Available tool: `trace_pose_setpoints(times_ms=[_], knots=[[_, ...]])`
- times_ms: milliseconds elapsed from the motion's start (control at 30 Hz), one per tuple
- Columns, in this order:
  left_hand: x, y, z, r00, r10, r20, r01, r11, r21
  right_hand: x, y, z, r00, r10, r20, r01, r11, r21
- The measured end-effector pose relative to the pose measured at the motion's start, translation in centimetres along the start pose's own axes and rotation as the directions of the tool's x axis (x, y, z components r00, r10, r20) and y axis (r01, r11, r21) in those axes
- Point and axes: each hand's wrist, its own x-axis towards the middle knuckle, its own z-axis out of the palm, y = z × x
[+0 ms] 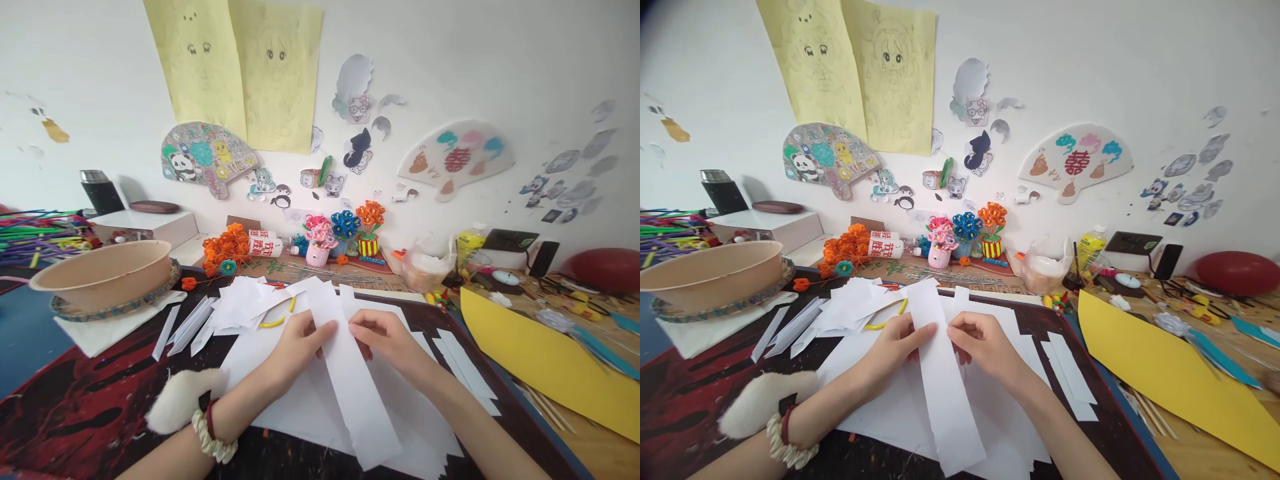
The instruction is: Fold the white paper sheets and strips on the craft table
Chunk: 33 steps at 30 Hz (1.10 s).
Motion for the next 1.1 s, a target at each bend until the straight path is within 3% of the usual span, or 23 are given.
trace_pose_setpoints(times_ms=[100,300,367,567,733,833,1000,1100], knots=[[0.0,0.0,-0.1,1.000,0.010,-0.001,-0.010,0.997,0.080,0.1,0.2,0.0,1.000,-0.001,0.001,0.001,0.999,-0.038],[0.0,-0.3,-0.2,0.990,-0.035,0.136,0.011,0.984,0.176,0.1,0.1,0.2,0.998,-0.029,-0.052,0.022,0.991,-0.133],[0.1,-0.3,-0.4,0.993,-0.040,0.115,0.015,0.977,0.213,0.0,0.0,0.2,0.997,-0.029,-0.071,0.019,0.990,-0.141],[0.8,0.4,-1.6,0.987,0.079,-0.142,-0.057,0.987,0.152,0.0,-0.2,-0.1,0.999,0.038,0.023,-0.038,0.999,-0.010],[0.7,1.5,-2.8,0.873,0.308,-0.377,-0.184,0.926,0.331,0.1,0.1,-0.4,0.999,0.052,0.016,-0.052,0.998,0.017],[0.2,1.8,-3.0,0.797,0.484,-0.360,-0.213,0.784,0.583,0.0,0.0,-0.2,0.997,0.057,0.060,-0.062,0.995,0.083],[-0.2,0.8,-3.2,0.662,0.748,0.045,-0.378,0.281,0.882,-0.2,-0.5,0.4,0.994,0.013,0.104,-0.033,0.982,0.186],[-0.2,0.2,-3.1,0.587,0.787,0.191,-0.326,0.014,0.945,-0.4,-0.9,0.8,0.990,-0.004,0.144,-0.029,0.973,0.227]])
